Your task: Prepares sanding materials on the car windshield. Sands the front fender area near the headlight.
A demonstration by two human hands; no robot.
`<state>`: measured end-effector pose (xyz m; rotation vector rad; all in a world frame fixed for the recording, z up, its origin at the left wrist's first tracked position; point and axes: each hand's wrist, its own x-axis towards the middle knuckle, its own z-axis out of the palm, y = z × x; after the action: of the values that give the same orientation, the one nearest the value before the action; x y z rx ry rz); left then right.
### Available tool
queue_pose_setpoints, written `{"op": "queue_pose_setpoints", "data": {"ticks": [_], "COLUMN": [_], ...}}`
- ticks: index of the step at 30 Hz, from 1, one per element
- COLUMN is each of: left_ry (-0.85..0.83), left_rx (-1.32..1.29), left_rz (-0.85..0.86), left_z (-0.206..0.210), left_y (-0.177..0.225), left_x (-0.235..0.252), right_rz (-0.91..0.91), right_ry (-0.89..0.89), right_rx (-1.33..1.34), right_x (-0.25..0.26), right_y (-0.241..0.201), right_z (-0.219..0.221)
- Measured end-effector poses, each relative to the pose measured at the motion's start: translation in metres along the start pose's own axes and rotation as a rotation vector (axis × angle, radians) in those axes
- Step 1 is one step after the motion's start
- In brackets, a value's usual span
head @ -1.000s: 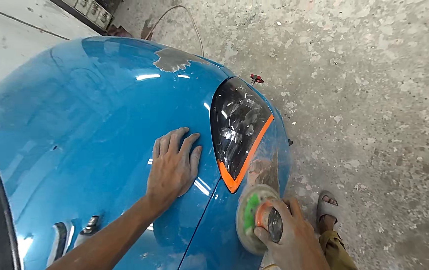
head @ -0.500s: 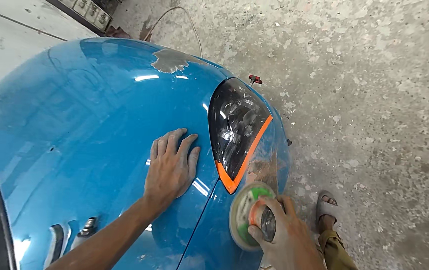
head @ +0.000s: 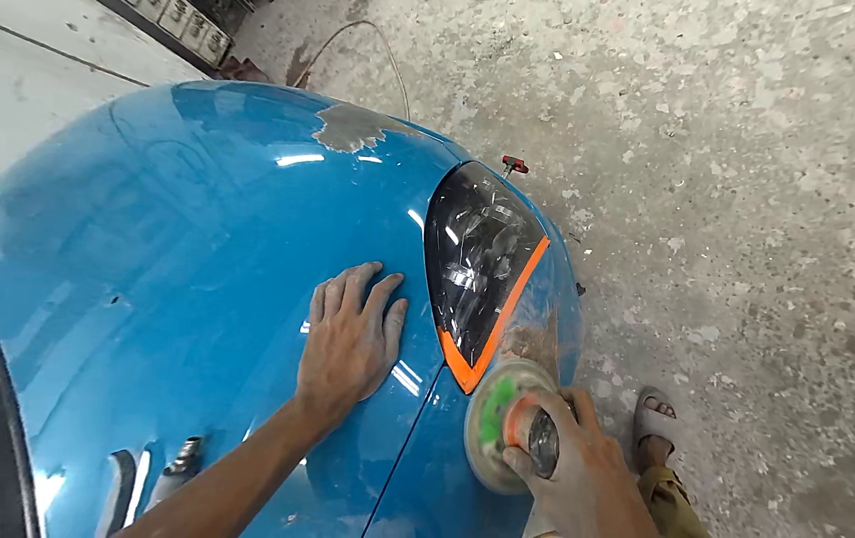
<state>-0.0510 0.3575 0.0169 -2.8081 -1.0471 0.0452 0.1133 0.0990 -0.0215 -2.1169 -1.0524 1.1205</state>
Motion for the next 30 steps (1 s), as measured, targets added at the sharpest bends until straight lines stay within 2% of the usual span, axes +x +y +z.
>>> {"op": "queue_pose_setpoints", "data": {"ticks": [30], "left_ry": [0.002], "left_rx": [-0.007], "left_rz": [-0.008], "left_z": [0.001], "left_y": [-0.001], "left_x": [0.001], "right_rz": [0.016], "right_ry": [-0.031], "right_rx": [-0.040], "right_x": [0.024], "right_y": [0.010], "right_z": [-0.012]}}
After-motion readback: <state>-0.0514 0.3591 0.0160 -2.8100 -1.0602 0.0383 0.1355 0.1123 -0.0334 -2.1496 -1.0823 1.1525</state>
